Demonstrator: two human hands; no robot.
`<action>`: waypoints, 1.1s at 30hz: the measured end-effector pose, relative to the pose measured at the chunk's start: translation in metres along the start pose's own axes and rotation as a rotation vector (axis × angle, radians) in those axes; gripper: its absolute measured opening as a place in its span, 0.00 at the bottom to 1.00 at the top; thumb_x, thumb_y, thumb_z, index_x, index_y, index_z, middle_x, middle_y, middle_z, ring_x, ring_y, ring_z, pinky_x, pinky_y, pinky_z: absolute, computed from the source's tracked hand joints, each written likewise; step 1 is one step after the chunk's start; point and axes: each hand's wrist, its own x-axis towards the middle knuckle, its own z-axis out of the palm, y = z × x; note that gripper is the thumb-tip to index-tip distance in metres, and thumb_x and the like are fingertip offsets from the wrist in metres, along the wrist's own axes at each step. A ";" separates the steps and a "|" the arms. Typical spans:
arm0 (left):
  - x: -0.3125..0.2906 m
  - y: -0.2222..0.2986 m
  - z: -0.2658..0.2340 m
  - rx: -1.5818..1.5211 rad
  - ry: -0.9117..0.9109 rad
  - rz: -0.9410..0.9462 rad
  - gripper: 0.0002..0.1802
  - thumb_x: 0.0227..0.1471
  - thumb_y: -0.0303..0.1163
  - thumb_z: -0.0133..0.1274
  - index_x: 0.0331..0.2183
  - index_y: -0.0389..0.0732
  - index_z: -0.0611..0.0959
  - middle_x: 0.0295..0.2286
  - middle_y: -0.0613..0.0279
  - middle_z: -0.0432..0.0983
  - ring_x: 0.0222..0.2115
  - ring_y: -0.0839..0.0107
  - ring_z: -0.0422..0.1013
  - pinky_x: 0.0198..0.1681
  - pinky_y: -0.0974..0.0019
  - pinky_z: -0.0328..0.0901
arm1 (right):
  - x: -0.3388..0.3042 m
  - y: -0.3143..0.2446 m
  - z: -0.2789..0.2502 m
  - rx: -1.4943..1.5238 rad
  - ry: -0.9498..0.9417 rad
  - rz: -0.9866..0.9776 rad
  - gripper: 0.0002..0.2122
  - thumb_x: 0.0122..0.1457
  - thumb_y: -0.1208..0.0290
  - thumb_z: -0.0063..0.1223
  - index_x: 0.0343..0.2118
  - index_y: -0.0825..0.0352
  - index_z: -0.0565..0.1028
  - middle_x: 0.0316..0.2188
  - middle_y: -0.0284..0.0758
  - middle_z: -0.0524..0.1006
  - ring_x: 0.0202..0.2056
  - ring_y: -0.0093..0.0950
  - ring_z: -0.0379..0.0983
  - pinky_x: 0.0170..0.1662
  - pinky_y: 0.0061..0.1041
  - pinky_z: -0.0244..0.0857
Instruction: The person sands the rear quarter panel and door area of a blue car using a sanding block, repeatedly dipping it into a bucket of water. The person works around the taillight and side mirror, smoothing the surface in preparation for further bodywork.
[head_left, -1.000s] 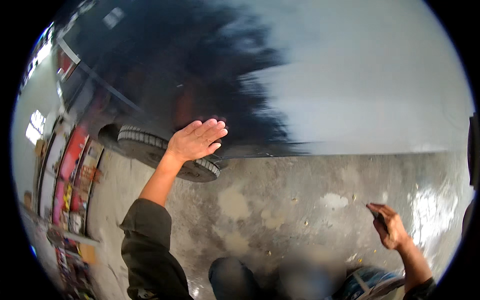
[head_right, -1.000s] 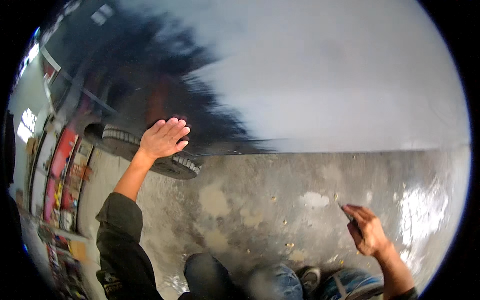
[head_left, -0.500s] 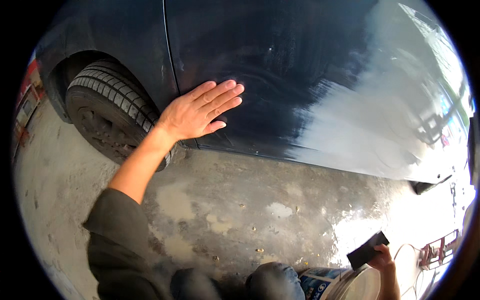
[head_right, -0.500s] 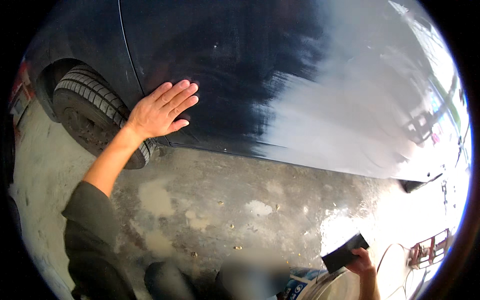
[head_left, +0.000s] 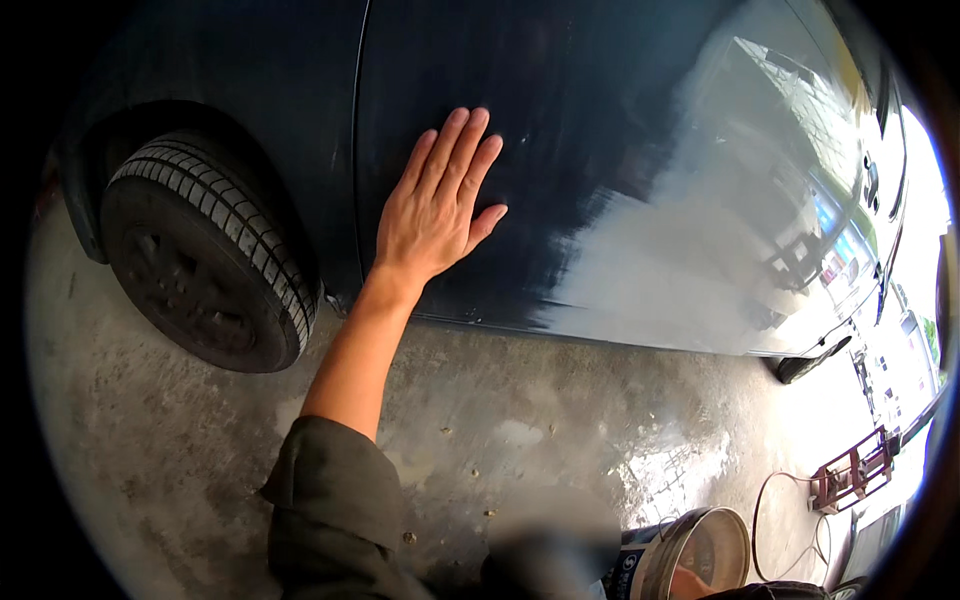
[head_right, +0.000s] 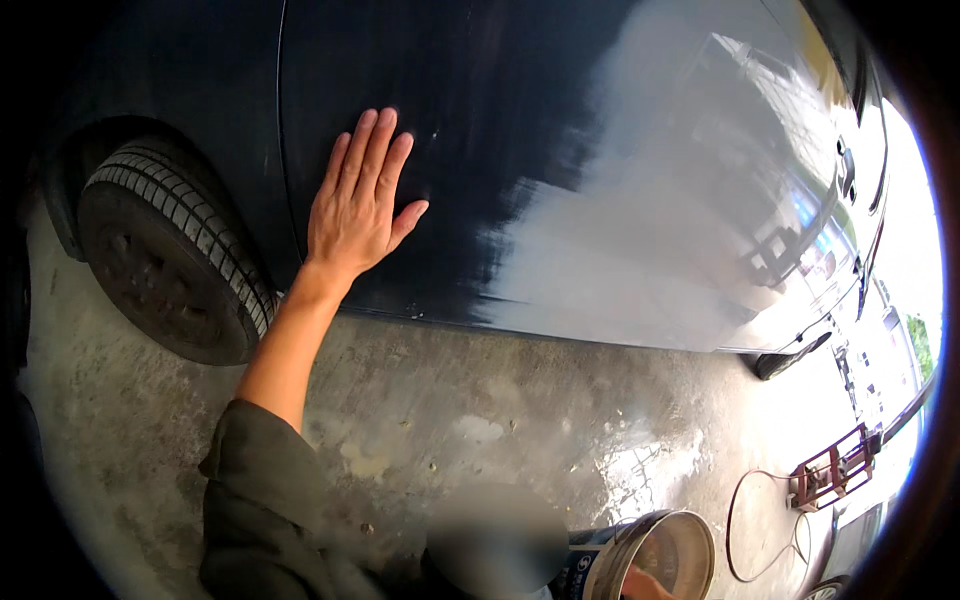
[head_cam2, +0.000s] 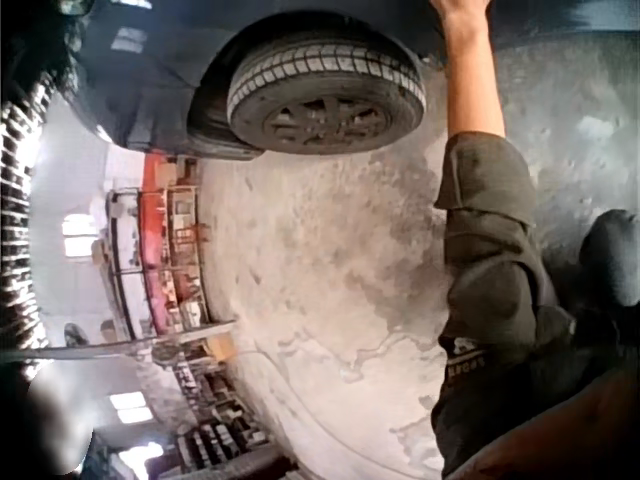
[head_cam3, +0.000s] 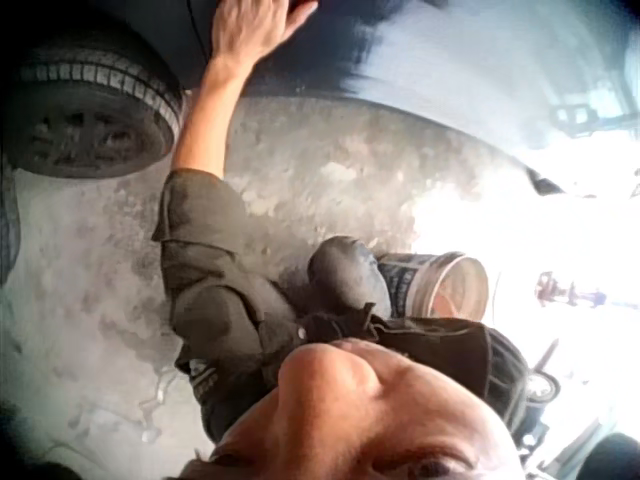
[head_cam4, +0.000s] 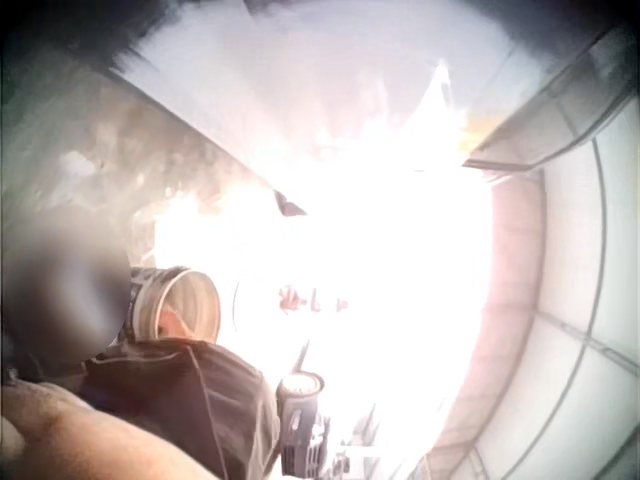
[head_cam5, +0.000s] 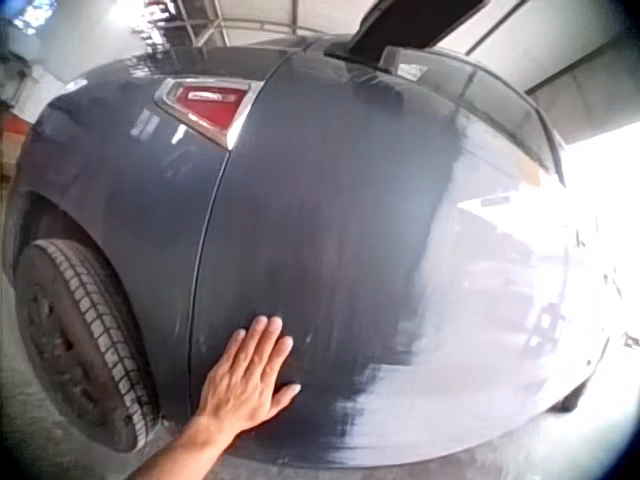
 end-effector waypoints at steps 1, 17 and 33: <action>-0.006 0.005 0.005 -0.005 0.007 -0.031 0.47 0.61 0.54 0.48 0.69 0.37 0.52 0.69 0.49 0.44 0.70 0.53 0.42 0.71 0.51 0.41 | 0.015 -0.001 0.011 -0.026 0.015 -0.022 0.18 0.58 0.67 0.48 0.49 0.68 0.76 0.48 0.44 0.80 0.51 0.43 0.75 0.59 0.50 0.64; -0.180 0.059 0.008 -0.098 -0.414 -0.099 0.48 0.59 0.51 0.51 0.68 0.34 0.52 0.69 0.47 0.42 0.70 0.52 0.41 0.71 0.51 0.43 | -0.009 -0.002 -0.001 -0.260 0.025 -0.289 0.16 0.58 0.64 0.48 0.45 0.67 0.78 0.46 0.43 0.81 0.48 0.40 0.77 0.54 0.50 0.69; -0.243 0.086 -0.130 -0.452 -0.846 -0.474 0.29 0.67 0.47 0.44 0.60 0.38 0.70 0.64 0.51 0.60 0.65 0.56 0.56 0.68 0.56 0.53 | -0.295 -0.313 0.385 -0.370 -0.674 -0.942 0.20 0.64 0.65 0.49 0.56 0.70 0.68 0.54 0.46 0.74 0.58 0.44 0.70 0.64 0.52 0.61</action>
